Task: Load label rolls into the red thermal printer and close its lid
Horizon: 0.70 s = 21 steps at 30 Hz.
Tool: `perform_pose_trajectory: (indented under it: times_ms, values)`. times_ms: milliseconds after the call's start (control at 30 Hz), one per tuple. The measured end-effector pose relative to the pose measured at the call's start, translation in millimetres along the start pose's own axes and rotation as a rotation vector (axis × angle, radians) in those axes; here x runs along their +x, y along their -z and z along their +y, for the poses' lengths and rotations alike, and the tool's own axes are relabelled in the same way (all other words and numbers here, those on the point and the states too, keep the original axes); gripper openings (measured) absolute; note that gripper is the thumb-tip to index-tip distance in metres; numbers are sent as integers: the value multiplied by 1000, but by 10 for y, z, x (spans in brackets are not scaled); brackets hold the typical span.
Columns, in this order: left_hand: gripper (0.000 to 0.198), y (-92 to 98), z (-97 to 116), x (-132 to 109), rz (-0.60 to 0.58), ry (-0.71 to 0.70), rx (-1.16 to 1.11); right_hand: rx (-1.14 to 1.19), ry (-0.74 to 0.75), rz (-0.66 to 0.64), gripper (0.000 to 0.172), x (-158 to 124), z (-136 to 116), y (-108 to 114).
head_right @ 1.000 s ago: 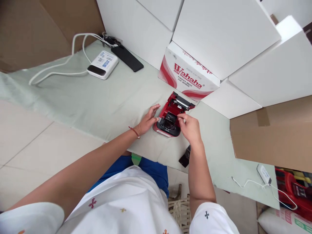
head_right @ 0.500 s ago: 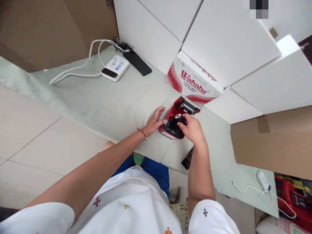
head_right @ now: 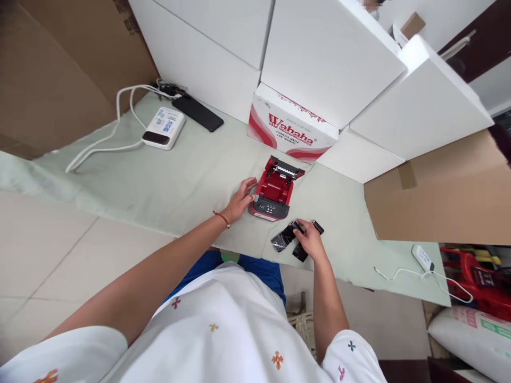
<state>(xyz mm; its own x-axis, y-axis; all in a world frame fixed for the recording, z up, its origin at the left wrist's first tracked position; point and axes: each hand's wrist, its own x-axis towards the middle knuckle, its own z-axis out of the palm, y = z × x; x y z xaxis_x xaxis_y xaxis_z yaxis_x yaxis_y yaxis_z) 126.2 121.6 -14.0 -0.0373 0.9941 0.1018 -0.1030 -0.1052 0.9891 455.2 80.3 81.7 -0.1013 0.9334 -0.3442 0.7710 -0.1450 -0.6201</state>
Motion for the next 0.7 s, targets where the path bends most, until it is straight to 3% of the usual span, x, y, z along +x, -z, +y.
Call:
perform_pose_trajectory:
  times_ms: [133, 267, 400, 467, 600, 700]
  values:
    - [73, 99, 123, -40, -8, 52, 187, -75, -69, 187, 46, -12, 202, 215]
    - [62, 571, 335, 5, 82, 72, 471, -198, -130, 284, 45, -54, 378, 491]
    - [63, 1246, 592, 4, 166, 97, 764, -274, -143, 217, 43, -88, 389, 429]
    - [65, 1485, 678, -67, 173, 120, 870, -305, -157, 191, 43, -73, 333, 351]
    - [71, 1654, 686, -223, 82, 120, 1147, -361, -208, 115, 36, -54, 165, 398]
    - [75, 1648, 625, -261, 47, 87, 1267, -353, -203, -47, 20, -199, -47, 729]
